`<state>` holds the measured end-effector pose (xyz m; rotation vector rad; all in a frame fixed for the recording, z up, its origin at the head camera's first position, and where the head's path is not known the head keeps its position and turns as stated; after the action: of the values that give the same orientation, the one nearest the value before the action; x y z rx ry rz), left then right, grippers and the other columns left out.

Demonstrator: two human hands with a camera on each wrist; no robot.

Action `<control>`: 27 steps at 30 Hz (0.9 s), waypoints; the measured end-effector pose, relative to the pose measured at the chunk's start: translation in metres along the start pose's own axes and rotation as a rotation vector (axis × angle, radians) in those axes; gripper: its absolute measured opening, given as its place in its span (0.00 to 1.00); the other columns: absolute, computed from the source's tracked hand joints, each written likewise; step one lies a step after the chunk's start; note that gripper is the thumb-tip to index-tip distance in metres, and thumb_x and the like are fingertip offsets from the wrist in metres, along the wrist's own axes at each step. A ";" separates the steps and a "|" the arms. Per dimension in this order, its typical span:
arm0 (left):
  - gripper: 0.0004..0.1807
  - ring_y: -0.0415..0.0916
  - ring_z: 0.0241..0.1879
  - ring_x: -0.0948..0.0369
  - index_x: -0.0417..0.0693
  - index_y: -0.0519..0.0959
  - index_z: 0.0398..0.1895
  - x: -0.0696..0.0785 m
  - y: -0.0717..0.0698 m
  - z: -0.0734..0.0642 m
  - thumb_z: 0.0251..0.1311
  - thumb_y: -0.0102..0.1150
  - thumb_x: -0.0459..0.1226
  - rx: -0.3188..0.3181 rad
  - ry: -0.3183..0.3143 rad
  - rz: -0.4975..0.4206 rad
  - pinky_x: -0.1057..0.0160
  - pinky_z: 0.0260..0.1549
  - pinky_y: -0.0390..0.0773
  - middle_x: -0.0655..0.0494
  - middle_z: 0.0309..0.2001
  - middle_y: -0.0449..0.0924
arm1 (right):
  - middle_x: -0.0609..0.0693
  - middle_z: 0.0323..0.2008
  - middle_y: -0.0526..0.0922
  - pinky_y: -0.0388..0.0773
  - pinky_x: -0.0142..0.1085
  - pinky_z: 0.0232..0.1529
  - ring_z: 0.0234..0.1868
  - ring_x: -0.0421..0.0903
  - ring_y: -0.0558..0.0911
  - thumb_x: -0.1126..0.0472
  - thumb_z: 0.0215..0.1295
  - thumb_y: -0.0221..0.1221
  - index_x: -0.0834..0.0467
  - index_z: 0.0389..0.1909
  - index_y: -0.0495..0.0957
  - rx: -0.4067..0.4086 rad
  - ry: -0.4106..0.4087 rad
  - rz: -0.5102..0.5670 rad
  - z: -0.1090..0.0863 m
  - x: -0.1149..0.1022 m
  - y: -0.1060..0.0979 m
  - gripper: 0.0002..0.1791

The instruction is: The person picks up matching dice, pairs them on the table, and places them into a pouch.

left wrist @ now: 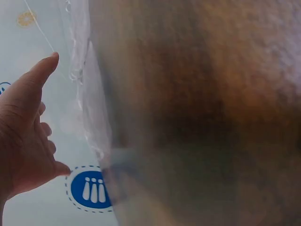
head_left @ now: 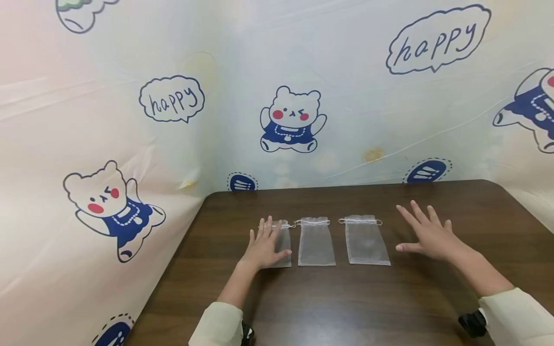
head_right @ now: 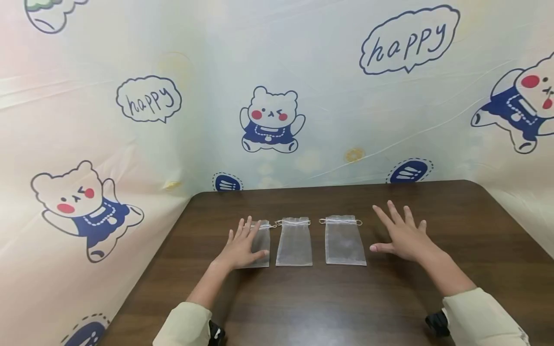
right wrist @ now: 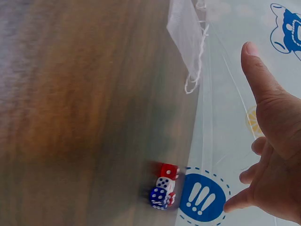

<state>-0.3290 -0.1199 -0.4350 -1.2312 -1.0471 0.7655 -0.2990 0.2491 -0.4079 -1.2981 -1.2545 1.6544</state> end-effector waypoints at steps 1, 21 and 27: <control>0.47 0.30 0.69 0.45 0.48 0.48 0.72 0.000 0.003 0.000 0.56 0.55 0.58 -0.012 0.011 -0.008 0.36 0.60 0.40 0.41 0.72 0.35 | 0.67 0.70 0.35 0.38 0.78 0.43 0.63 0.77 0.38 0.33 0.49 0.60 0.46 0.73 0.34 0.002 0.001 0.004 -0.002 0.001 0.001 0.59; 0.35 0.43 0.68 0.44 0.39 0.61 0.66 0.007 0.036 0.009 0.59 0.58 0.44 -0.209 0.036 -0.153 0.47 0.62 0.54 0.35 0.69 0.47 | 0.68 0.68 0.46 0.49 0.73 0.49 0.63 0.74 0.48 0.41 0.53 0.62 0.54 0.71 0.49 0.189 0.009 -0.003 -0.023 0.027 -0.014 0.50; 0.35 0.45 0.67 0.43 0.37 0.63 0.65 0.002 0.033 0.005 0.56 0.62 0.43 -0.202 0.010 -0.175 0.47 0.61 0.54 0.32 0.67 0.49 | 0.62 0.34 0.80 0.69 0.52 0.35 0.35 0.59 0.73 0.64 0.52 0.65 0.66 0.44 0.79 0.582 0.022 -0.053 -0.025 0.042 -0.046 0.17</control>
<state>-0.3310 -0.1098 -0.4667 -1.2925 -1.2296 0.5279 -0.2884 0.3087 -0.3785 -0.9100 -0.7008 1.7792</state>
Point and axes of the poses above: each hand's wrist, its own z-axis towards the middle knuckle, its own y-axis out of the palm, x = y × z, the point moved 9 cm from there along z, towards the middle knuckle
